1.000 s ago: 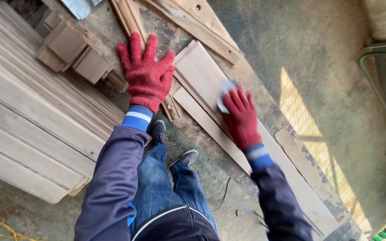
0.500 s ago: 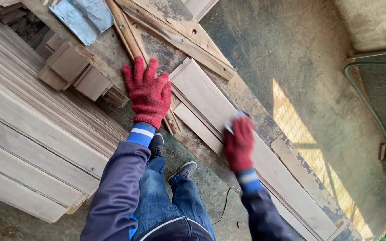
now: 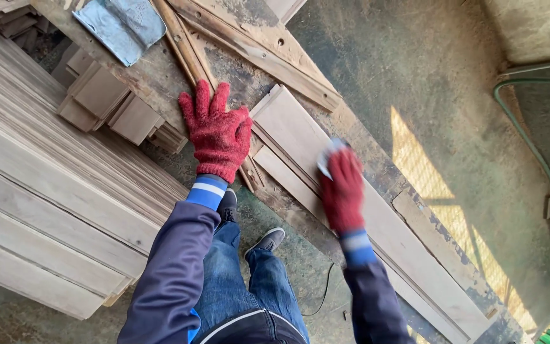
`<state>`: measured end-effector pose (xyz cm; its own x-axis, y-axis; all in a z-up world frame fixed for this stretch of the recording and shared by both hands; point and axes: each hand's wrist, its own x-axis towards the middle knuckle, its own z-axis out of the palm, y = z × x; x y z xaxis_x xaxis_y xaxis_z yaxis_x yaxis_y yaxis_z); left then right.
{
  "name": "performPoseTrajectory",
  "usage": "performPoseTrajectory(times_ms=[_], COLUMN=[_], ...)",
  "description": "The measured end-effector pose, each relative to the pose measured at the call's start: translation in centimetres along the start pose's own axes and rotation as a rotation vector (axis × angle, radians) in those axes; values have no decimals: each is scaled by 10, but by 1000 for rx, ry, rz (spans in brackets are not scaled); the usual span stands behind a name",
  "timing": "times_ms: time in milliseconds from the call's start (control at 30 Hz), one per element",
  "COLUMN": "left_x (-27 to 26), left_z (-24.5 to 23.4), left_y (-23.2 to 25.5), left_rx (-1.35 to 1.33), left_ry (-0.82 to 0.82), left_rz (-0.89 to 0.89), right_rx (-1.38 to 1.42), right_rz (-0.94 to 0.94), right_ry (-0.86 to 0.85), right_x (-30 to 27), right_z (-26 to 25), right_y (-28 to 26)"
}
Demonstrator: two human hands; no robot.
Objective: Manually sanding the edges of wooden planks and using an orbital sander on the surfaces.
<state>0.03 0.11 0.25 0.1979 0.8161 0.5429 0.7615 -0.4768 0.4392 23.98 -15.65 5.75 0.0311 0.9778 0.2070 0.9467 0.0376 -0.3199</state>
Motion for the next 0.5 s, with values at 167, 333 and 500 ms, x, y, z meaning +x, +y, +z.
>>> performPoseTrajectory(times_ms=[167, 333, 500], left_x=[0, -3, -2], left_z=[3, 7, -1], left_y=[-2, -4, -2], left_rx=[-1, 9, -12], left_ry=[-10, -29, -53], left_rz=[-10, 14, 15], right_rx=[-81, -27, 84], right_rz=[360, 273, -256], right_ry=[-96, -81, 17], right_x=[-186, -94, 78], right_z=[-38, 3, 98], right_y=[53, 15, -49])
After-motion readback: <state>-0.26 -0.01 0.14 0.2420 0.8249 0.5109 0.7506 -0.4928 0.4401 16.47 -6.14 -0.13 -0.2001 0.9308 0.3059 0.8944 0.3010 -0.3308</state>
